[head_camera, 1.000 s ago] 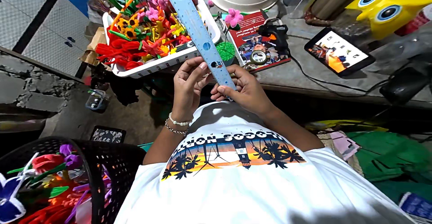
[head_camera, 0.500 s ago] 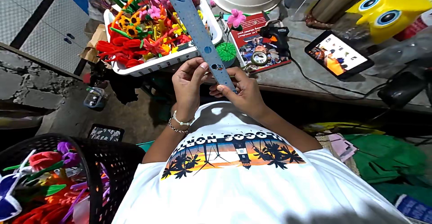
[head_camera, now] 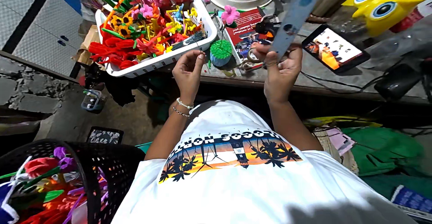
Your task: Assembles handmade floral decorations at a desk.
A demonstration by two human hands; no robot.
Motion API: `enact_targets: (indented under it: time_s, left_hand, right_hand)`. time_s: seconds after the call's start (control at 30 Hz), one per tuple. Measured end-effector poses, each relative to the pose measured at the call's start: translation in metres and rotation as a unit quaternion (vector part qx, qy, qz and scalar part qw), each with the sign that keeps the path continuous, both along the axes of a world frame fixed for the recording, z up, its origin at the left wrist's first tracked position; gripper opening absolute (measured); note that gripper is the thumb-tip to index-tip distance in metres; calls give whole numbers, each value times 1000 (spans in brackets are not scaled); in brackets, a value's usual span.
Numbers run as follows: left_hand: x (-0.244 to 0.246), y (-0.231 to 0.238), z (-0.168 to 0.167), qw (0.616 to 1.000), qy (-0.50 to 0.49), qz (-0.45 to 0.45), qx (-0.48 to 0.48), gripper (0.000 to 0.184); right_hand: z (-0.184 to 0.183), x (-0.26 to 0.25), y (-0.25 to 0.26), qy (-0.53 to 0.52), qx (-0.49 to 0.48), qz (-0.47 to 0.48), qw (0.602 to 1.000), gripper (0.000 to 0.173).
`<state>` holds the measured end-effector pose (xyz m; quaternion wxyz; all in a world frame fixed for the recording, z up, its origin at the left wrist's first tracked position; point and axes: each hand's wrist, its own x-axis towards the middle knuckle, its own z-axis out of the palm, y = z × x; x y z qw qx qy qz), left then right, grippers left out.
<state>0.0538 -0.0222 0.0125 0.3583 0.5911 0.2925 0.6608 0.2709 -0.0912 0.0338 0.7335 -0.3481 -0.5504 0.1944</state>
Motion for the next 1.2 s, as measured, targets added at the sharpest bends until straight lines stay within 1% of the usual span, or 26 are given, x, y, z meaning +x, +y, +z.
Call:
enact_targets:
  time_s: [0.07, 0.17, 0.33, 0.5, 0.6, 0.97, 1.2]
  left_hand:
    - [6, 12, -7, 999, 30, 18, 14, 13]
    - [13, 29, -17, 998, 53, 31, 25, 14]
    - [17, 40, -24, 997, 71, 29, 20, 15]
    - [20, 47, -34, 997, 73, 33, 20, 14]
    - [22, 47, -32, 996, 82, 23, 21, 15]
    - [23, 49, -31, 991, 122, 32, 38, 17]
    - [24, 49, -31, 993, 106, 32, 27, 16]
  right_hand:
    - [-5, 8, 7, 13, 6, -24, 1000, 21]
    - [-23, 15, 16, 12, 3, -47, 999, 19]
    - [-55, 16, 26, 1, -39, -57, 998, 16]
    - [-78, 20, 36, 2, -81, -56, 995, 15]
    - [-80, 22, 36, 13, -96, -42, 994, 15]
    - [-82, 22, 39, 16, -112, -41, 993, 17]
    - [-83, 21, 40, 13, -106, -44, 993, 16]
